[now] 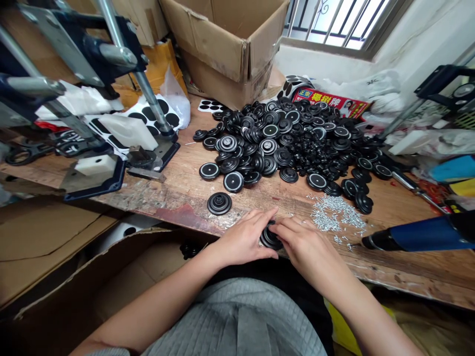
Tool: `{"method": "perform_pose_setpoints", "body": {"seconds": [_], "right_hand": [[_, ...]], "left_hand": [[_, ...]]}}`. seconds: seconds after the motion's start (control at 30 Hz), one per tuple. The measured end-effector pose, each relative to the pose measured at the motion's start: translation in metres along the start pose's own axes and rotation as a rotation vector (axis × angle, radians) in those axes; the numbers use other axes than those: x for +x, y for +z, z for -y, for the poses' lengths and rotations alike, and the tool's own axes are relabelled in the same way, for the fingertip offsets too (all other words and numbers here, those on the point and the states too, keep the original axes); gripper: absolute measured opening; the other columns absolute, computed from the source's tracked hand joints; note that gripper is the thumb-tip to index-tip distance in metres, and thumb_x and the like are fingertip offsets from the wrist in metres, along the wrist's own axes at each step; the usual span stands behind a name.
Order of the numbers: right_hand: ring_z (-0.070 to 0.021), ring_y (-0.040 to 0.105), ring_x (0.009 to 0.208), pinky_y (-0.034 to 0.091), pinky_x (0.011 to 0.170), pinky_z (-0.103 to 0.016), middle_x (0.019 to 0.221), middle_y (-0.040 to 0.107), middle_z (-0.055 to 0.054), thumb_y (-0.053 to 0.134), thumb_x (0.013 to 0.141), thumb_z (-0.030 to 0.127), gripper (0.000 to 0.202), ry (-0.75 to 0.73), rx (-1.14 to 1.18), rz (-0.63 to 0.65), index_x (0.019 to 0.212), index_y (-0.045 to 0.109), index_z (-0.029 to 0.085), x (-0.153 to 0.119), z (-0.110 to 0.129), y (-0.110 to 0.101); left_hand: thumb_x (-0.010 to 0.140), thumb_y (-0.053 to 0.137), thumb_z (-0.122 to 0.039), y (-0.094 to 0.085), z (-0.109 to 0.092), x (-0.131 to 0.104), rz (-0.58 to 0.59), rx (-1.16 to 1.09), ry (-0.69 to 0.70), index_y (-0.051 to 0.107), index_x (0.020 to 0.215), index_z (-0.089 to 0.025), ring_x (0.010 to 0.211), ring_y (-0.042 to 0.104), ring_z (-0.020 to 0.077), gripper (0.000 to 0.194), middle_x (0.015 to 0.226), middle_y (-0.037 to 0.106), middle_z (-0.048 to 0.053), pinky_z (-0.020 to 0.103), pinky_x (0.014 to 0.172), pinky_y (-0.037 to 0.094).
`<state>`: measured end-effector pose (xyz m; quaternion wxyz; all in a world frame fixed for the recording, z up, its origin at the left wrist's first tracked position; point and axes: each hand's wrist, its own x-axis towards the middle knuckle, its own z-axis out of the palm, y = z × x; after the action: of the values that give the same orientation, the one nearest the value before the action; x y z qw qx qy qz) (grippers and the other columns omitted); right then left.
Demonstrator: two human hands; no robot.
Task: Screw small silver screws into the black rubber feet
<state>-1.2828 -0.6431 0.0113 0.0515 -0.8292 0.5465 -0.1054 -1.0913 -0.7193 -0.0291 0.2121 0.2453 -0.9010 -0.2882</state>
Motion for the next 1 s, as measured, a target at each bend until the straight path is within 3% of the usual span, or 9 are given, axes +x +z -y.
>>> {"method": "perform_pose_setpoints", "body": {"seconds": [0.2, 0.33, 0.43, 0.57, 0.67, 0.77, 0.87, 1.0], "right_hand": [[-0.0187, 0.062, 0.115, 0.052, 0.098, -0.033, 0.132, 0.061, -0.005, 0.052, 0.098, 0.026, 0.045, 0.045, 0.206, -0.136, 0.142, 0.043, 0.029, -0.004, 0.004, 0.001], [-0.0185, 0.065, 0.108, 0.053, 0.094, -0.033, 0.131, 0.063, -0.005, 0.056, 0.097, 0.034, 0.046, 0.113, 0.252, -0.214, 0.142, 0.047, 0.030, 0.000, -0.003, -0.002], [-0.0199, 0.067, 0.098, 0.054, 0.089, -0.035, 0.122, 0.068, -0.005, 0.057, 0.095, 0.037, 0.038, 0.175, 0.239, -0.253, 0.132, 0.058, 0.027, 0.015, -0.024, -0.004], [-0.0216, 0.067, 0.087, 0.054, 0.083, -0.036, 0.109, 0.071, -0.008, 0.057, 0.093, 0.034, 0.031, 0.376, 0.113, -0.396, 0.119, 0.067, 0.020, 0.056, -0.067, -0.006], [-0.0247, 0.065, 0.098, 0.050, 0.092, -0.038, 0.115, 0.068, -0.013, 0.054, 0.093, 0.030, 0.037, 0.514, -0.014, -0.337, 0.124, 0.065, 0.015, 0.091, -0.093, -0.004], [-0.0294, 0.060, 0.108, 0.047, 0.095, -0.041, 0.125, 0.062, -0.018, 0.059, 0.090, 0.036, 0.048, 0.550, -0.060, -0.248, 0.130, 0.061, 0.012, 0.116, -0.107, 0.001], [-0.0308, 0.055, 0.113, 0.044, 0.096, -0.040, 0.127, 0.061, -0.018, 0.066, 0.084, 0.038, 0.052, 0.515, -0.061, -0.181, 0.129, 0.061, 0.012, 0.127, -0.112, 0.005], [-0.0324, 0.054, 0.111, 0.042, 0.095, -0.043, 0.114, 0.064, -0.021, 0.066, 0.083, 0.039, 0.051, 0.513, -0.067, -0.151, 0.125, 0.062, 0.009, 0.126, -0.112, 0.001]], "left_hand": [[0.080, 0.076, -0.044, -0.008, -0.002, -0.012, -0.047, 0.076, -0.008, 0.018, 0.155, -0.020, 0.129, 0.049, 0.0331, 0.098, 0.139, 0.053, 0.017, 0.050, 0.109, 0.041], [0.080, 0.076, -0.036, -0.023, 0.005, -0.034, -0.131, 0.128, -0.104, 0.022, 0.155, -0.018, 0.131, 0.047, 0.0338, 0.094, 0.141, 0.052, 0.018, 0.051, 0.110, 0.040], [0.081, 0.076, -0.034, -0.031, 0.014, -0.044, -0.186, 0.141, -0.138, 0.022, 0.155, -0.019, 0.132, 0.046, 0.0330, 0.092, 0.141, 0.052, 0.017, 0.050, 0.111, 0.040], [0.082, 0.075, -0.035, -0.038, 0.026, -0.039, -0.232, 0.201, -0.168, 0.023, 0.154, -0.016, 0.130, 0.046, 0.0331, 0.091, 0.139, 0.054, 0.017, 0.050, 0.110, 0.041], [0.082, 0.075, -0.034, -0.046, 0.035, -0.029, -0.258, 0.282, -0.194, 0.027, 0.153, -0.013, 0.125, 0.048, 0.0333, 0.088, 0.133, 0.057, 0.017, 0.050, 0.109, 0.042], [0.081, 0.076, -0.033, -0.054, 0.041, -0.023, -0.277, 0.336, -0.225, 0.029, 0.151, -0.009, 0.123, 0.049, 0.0337, 0.088, 0.131, 0.058, 0.018, 0.049, 0.108, 0.043], [0.081, 0.076, -0.032, -0.059, 0.045, -0.023, -0.274, 0.359, -0.242, 0.029, 0.150, -0.008, 0.125, 0.048, 0.0345, 0.088, 0.133, 0.057, 0.019, 0.050, 0.107, 0.043], [0.081, 0.076, -0.028, -0.060, 0.040, -0.026, -0.297, 0.382, -0.223, 0.031, 0.149, -0.008, 0.129, 0.045, 0.0346, 0.084, 0.137, 0.052, 0.020, 0.050, 0.111, 0.040]]}}
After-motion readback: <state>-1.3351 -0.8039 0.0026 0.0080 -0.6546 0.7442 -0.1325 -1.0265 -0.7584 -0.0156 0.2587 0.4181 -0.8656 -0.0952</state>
